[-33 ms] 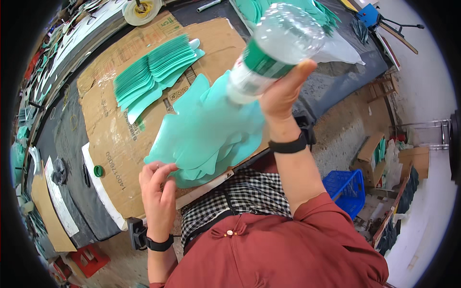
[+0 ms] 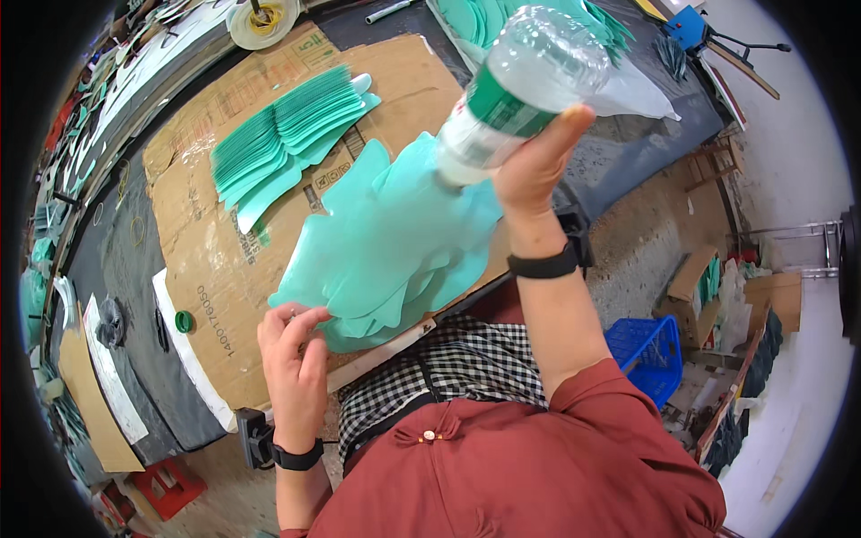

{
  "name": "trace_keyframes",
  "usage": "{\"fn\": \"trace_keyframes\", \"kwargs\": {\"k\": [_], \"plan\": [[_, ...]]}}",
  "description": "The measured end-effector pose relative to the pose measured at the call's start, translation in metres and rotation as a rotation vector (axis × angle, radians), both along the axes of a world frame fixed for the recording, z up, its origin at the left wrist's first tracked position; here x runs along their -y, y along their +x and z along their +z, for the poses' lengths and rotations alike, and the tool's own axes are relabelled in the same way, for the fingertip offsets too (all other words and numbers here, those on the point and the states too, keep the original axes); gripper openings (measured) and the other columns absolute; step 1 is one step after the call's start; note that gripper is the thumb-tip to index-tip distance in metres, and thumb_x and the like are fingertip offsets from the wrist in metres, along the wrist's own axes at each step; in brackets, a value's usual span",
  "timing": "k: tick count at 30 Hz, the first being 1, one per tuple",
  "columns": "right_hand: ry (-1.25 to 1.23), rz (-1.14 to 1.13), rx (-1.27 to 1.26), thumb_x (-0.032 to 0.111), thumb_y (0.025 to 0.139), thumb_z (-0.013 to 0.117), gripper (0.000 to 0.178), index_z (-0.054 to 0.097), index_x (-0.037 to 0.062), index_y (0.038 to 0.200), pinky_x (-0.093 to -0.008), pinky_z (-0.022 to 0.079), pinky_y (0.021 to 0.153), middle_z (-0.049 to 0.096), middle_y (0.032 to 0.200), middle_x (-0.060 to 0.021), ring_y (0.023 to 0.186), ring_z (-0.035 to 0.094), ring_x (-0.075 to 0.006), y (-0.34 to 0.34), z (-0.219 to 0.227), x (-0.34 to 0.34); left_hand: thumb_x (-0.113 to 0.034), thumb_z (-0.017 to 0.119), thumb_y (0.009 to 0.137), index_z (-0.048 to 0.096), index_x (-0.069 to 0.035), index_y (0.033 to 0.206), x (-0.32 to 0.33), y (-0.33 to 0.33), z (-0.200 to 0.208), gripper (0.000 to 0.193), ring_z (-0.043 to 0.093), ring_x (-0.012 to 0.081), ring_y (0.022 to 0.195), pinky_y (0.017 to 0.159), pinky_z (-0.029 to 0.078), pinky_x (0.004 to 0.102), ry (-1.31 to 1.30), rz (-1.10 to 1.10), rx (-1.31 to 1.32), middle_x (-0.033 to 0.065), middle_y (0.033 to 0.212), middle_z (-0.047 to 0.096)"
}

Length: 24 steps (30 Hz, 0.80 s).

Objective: Applying industrial glue to green shoe components using a squeeze bottle.

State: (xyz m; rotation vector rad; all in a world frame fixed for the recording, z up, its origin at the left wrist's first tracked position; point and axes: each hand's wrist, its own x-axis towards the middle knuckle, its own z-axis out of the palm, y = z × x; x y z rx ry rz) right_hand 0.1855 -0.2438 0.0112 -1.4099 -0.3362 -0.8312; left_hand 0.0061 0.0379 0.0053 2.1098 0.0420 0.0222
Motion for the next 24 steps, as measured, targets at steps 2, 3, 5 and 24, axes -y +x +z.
{"fn": "trace_keyframes", "kwargs": {"k": [2,3,5,24], "plan": [[-0.051,-0.177,-0.017,0.068,0.105,0.029,0.077,0.054,0.0009,0.133,-0.0352,0.052,0.092,0.065,0.121,-0.0085,0.106,0.064,-0.0197,0.009,-0.011,0.025,0.004,0.057,0.084,0.072,-0.002,0.105,0.000,0.001,0.003,0.026,0.052,0.0268,0.104,0.092,0.043,0.0343,0.065,-0.012,0.021,0.0099,0.110,0.059],[-0.029,-0.188,-0.078,0.072,0.103,0.030,0.079,0.052,0.0036,0.136,-0.0371,0.053,0.094,0.064,0.126,-0.0082,0.109,0.065,-0.0209,0.008,-0.013,0.032,0.004,0.057,0.084,0.073,-0.003,0.105,-0.001,0.001,0.003,0.027,0.052,0.0266,0.103,0.092,0.043,0.0346,0.088,-0.014,0.023,0.0098,0.109,0.059],[0.168,0.004,-0.061,0.075,0.100,0.033,0.081,0.046,0.0069,0.141,-0.0426,0.056,0.093,0.061,0.131,-0.0086,0.108,0.067,-0.0259,0.001,-0.013,0.034,0.005,0.058,0.083,0.073,-0.004,0.104,-0.001,0.000,0.003,0.027,0.052,0.0265,0.103,0.091,0.043,0.0353,0.108,-0.005,0.033,0.0096,0.108,0.059],[-0.169,0.670,0.249,0.080,0.077,0.067,0.092,0.064,-0.0018,0.119,-0.0353,0.057,0.069,0.071,0.101,-0.0101,0.080,0.070,-0.0282,-0.103,0.019,-0.133,0.000,0.060,0.087,0.071,-0.003,0.110,-0.062,-0.009,-0.028,0.026,0.056,0.0288,0.113,0.100,0.043,0.0368,0.077,0.278,0.101,0.0123,0.114,0.058]]}}
